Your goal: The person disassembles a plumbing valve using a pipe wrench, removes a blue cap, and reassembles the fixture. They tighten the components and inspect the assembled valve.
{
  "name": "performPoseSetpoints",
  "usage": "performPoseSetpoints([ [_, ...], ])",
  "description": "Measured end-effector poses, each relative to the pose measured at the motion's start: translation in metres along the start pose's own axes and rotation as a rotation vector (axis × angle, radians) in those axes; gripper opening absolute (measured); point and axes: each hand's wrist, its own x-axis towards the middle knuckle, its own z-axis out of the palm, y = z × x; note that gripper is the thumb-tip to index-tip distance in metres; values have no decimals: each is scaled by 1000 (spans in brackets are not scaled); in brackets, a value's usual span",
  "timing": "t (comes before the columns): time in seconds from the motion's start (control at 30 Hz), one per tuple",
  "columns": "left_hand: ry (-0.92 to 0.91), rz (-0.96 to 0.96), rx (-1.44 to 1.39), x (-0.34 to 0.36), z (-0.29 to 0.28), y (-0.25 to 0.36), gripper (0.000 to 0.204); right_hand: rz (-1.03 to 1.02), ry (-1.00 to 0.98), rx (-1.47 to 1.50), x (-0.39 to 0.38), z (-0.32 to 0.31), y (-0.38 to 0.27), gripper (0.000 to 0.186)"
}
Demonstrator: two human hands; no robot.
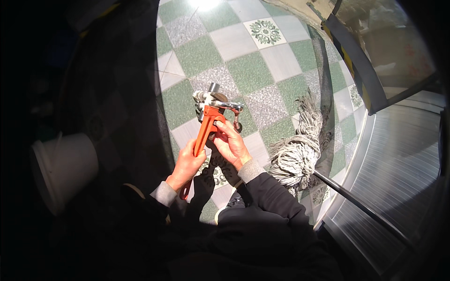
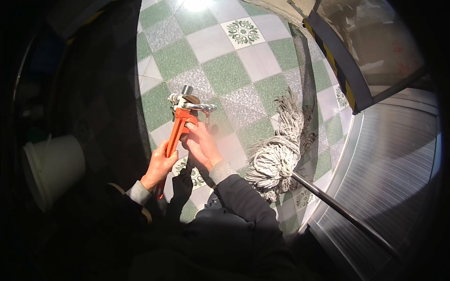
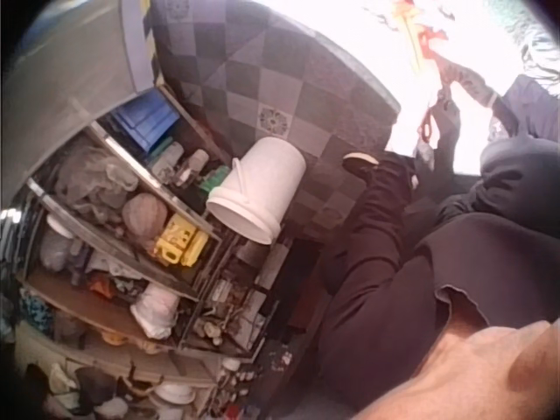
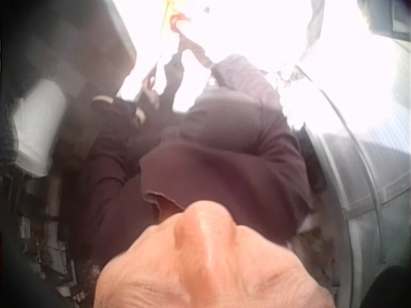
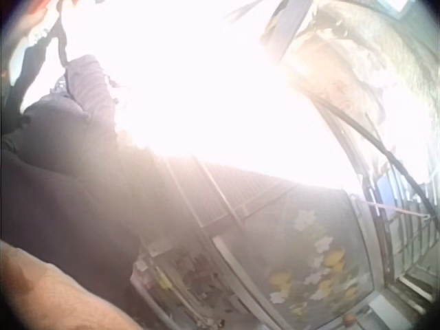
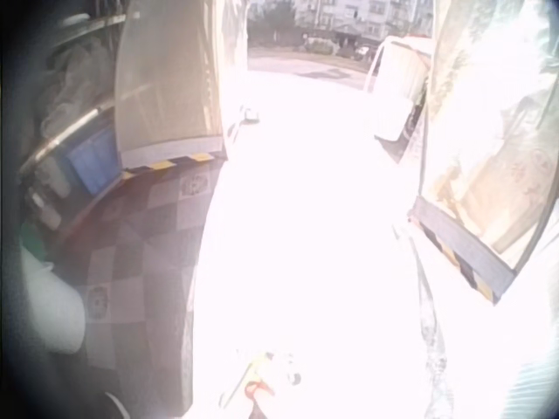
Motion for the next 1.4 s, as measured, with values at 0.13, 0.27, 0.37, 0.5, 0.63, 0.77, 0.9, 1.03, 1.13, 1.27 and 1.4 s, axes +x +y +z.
performPoseSetpoints([
  [0.13,-22,25,22,1,-2,-5,29,-8,68,-68,1,-3,2,29],
  [0.27,-22,20,-20,4,0,-13,31,-47,82,-136,2,-7,6,29],
  [0.37,-19,30,-66,5,0,-15,34,-18,29,-178,3,-11,2,30],
  [0.5,-98,-94,-134,4,-7,-7,35,35,-122,-188,3,-12,-8,34],
  [0.63,-152,-119,-258,4,-11,3,37,-4,-77,-227,1,-1,-14,30],
  [0.77,-147,-113,-247,4,-12,9,38,-6,47,-260,-2,12,-13,33],
  [0.9,-169,-117,-269,3,-12,13,39,-94,70,-272,4,19,-11,38],
  [1.03,-215,-154,-395,0,-15,19,36,-129,48,-395,1,17,-16,41],
  [1.13,-285,-176,-495,-3,-19,27,30,-80,40,-499,-2,13,-25,44],
  [1.27,-365,-199,-594,-5,-24,44,28,-49,-48,-513,0,13,-41,48],
  [1.4,-356,-163,-541,-5,-32,57,29,-136,-53,-819,-3,18,-71,58],
])
